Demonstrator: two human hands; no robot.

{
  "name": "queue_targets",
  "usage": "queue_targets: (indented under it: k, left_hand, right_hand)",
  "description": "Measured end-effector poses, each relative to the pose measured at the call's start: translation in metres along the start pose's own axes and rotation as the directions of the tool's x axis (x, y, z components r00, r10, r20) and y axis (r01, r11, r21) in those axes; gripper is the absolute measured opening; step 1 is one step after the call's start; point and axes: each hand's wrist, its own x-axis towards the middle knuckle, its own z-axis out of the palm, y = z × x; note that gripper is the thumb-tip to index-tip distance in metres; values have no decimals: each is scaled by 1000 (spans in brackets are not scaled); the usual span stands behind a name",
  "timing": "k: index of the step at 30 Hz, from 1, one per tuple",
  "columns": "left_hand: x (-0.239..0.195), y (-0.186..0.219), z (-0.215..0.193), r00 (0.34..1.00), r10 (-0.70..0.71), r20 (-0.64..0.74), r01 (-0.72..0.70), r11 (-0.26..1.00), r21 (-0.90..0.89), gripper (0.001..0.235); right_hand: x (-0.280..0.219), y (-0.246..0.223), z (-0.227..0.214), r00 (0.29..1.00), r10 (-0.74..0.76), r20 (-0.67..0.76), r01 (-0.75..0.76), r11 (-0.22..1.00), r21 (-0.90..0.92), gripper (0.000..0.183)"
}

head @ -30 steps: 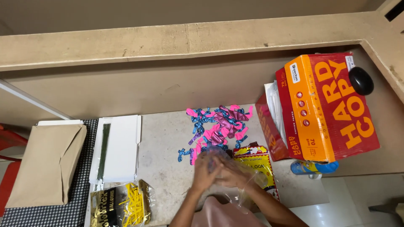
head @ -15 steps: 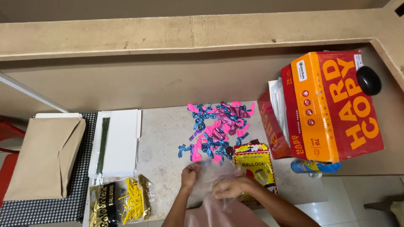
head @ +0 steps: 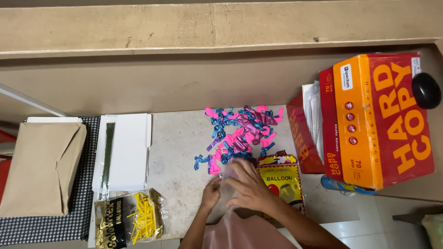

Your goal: The person sorts a pile of colorful uninflated balloons on a table, separating them by color. They place the sorted balloons into clear plastic bags and arrange the packages on the table.

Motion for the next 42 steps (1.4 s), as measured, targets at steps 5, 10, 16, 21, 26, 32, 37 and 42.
queue_targets:
  k: [5,10,16,21,26,32,37,42]
  left_hand:
    - [-18,64,4,992,-7,123,18,997,-81,62]
    - [-39,138,14,964,-19,266,60,987,-146,68]
    - [-34,139,33,903,-322,284,332,943,13,71]
    - [-51,142,57,878,-259,402,206,964,170,91]
    - [-66,119,86,851,-181,493,36,957,289,95]
    - [-78,136,93,799,258,543,-462,841,281,95]
    - [-89,176,83,904,282,322,-354,915,195,40]
    - [-87,192,73,974,227,-28,-226,974,7,10]
  right_hand:
    - [-7,37,75,985,168,31,-171,978,118,89]
    - [-22,47,119,946,321,-41,-286,889,358,91]
    - [-51,94,149,763,616,-197,-526,768,365,70]
    - [-108,109,148,662,725,-189,-649,681,340,49]
    - [-194,153,251,411,849,333,-510,-89,856,45]
    - [-194,165,254,237,835,496,-434,-366,823,61]
    - [-112,93,122,341,755,560,-457,-387,801,76]
    - [-86,44,89,868,488,89,-297,368,881,93]
